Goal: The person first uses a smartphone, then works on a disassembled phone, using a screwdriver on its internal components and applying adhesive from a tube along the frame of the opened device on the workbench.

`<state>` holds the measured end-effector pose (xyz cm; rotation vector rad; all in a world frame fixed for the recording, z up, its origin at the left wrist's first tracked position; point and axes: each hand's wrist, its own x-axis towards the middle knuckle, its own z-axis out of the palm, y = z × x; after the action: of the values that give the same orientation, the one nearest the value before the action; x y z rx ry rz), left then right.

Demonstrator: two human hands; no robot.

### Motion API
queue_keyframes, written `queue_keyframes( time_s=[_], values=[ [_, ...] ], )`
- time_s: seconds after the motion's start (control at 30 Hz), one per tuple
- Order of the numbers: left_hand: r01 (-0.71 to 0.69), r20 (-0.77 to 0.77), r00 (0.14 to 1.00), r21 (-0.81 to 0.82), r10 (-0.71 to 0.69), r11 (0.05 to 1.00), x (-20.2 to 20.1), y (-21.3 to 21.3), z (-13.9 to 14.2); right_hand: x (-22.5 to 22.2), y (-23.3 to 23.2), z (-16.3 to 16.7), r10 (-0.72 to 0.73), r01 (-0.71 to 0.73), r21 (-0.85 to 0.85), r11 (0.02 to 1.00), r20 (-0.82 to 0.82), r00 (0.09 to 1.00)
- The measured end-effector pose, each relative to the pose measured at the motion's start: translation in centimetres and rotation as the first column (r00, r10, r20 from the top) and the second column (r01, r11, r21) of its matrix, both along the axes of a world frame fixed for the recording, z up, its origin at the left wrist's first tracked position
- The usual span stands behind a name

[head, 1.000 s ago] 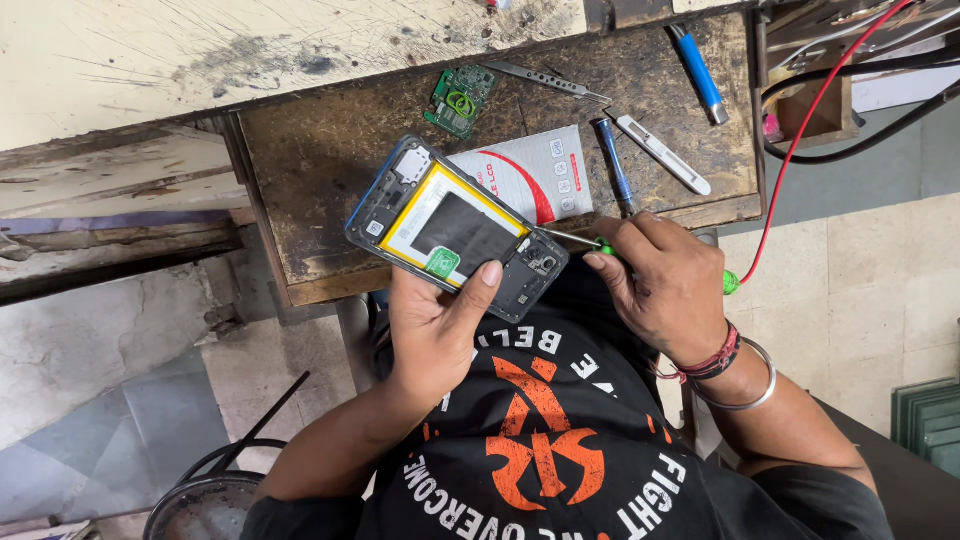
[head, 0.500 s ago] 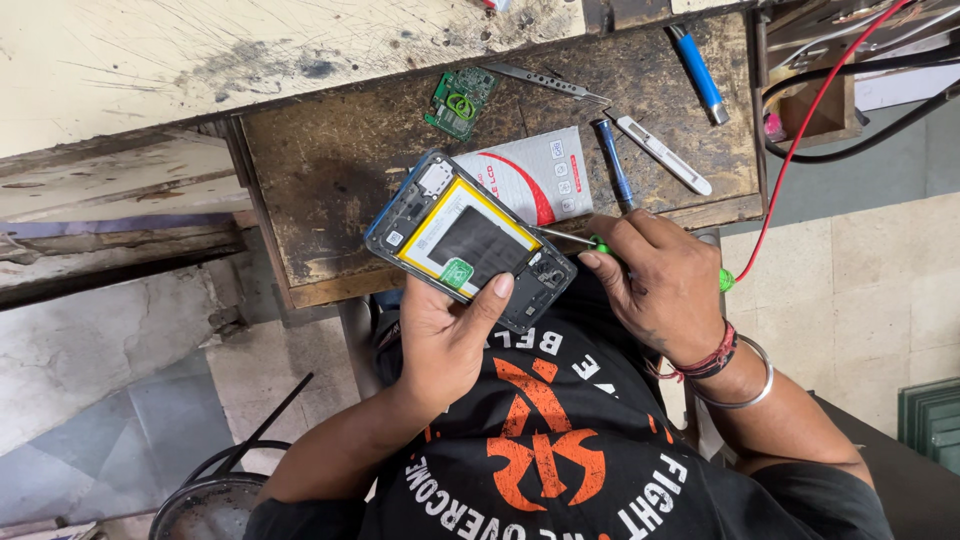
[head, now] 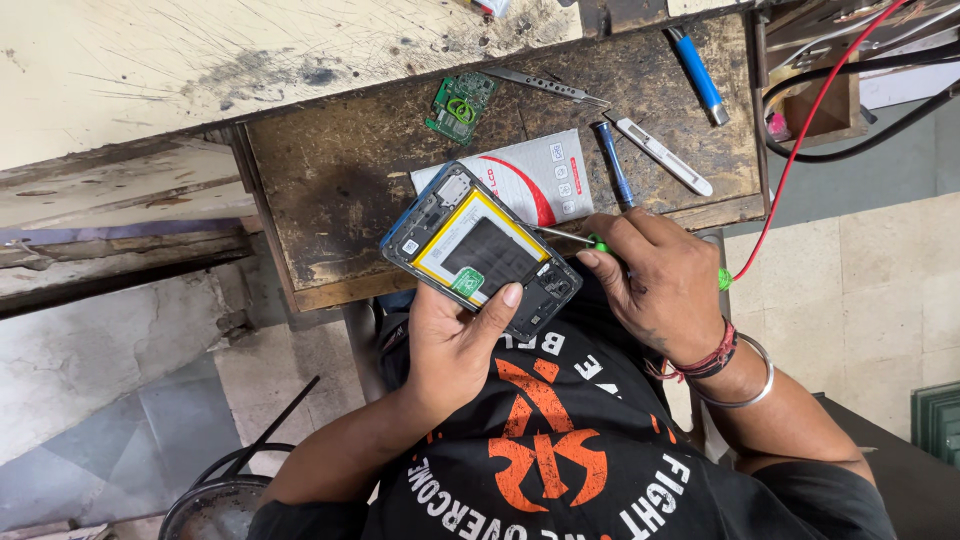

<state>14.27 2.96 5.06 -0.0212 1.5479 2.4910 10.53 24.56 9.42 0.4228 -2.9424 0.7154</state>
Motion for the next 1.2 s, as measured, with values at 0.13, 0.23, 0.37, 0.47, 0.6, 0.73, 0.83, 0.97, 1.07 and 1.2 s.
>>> queue_keyframes(
  time_s=[0.13, 0.23, 0.37, 0.47, 0.6, 0.73, 0.83, 0.97, 1.07, 1.2],
  values=[
    [0.018, 0.008, 1.000, 0.013, -0.018, 1.000, 0.1, 0.0, 0.0, -0.1, -0.1, 0.0, -0.006, 0.006, -0.002, 1.000, 0.005, 1.000],
    [0.033, 0.011, 0.999, 0.021, -0.033, 0.999, 0.2, 0.1, 0.1, -0.1, -0.2, 0.1, -0.011, 0.011, -0.003, 1.000, 0.000, 1.000],
    [0.038, 0.009, 0.999, 0.017, -0.038, 0.999, 0.2, 0.2, 0.1, -0.2, -0.2, 0.1, -0.009, 0.009, -0.008, 1.000, -0.005, 1.000],
    [0.040, 0.010, 0.999, 0.009, -0.041, 0.999, 0.3, 0.2, 0.2, -0.2, -0.3, 0.1, -0.007, 0.007, -0.016, 1.000, -0.002, 1.000],
    [0.051, 0.032, 0.998, 0.039, -0.052, 0.998, 0.5, 0.2, 0.0, -0.3, -0.4, 0.1, -0.002, 0.002, -0.030, 1.000, -0.003, 1.000],
    [0.063, 0.033, 0.997, -0.010, -0.063, 0.998, 0.6, 0.3, -0.4, -0.5, -0.4, 0.2, -0.007, 0.007, -0.050, 0.999, -0.001, 1.000],
    [0.068, 0.033, 0.997, -0.047, -0.067, 0.997, 0.8, 0.3, -0.6, -0.5, -0.5, 0.2, -0.017, 0.017, -0.049, 0.999, 0.003, 1.000],
    [0.074, 0.038, 0.997, -0.066, -0.071, 0.995, 0.9, 0.3, -0.8, -0.6, -0.7, 0.2, -0.025, 0.024, -0.064, 0.998, -0.003, 1.000],
    [0.095, 0.023, 0.995, -0.088, -0.093, 0.992, 0.8, 0.3, -0.6, -0.6, -0.8, 0.4, -0.027, 0.027, -0.061, 0.998, 0.002, 1.000],
    [0.102, -0.007, 0.994, -0.213, -0.106, 0.972, 0.5, 0.2, 0.2, -1.1, -0.7, 0.3, -0.055, 0.056, -0.058, 0.997, 0.011, 0.998]
  ],
)
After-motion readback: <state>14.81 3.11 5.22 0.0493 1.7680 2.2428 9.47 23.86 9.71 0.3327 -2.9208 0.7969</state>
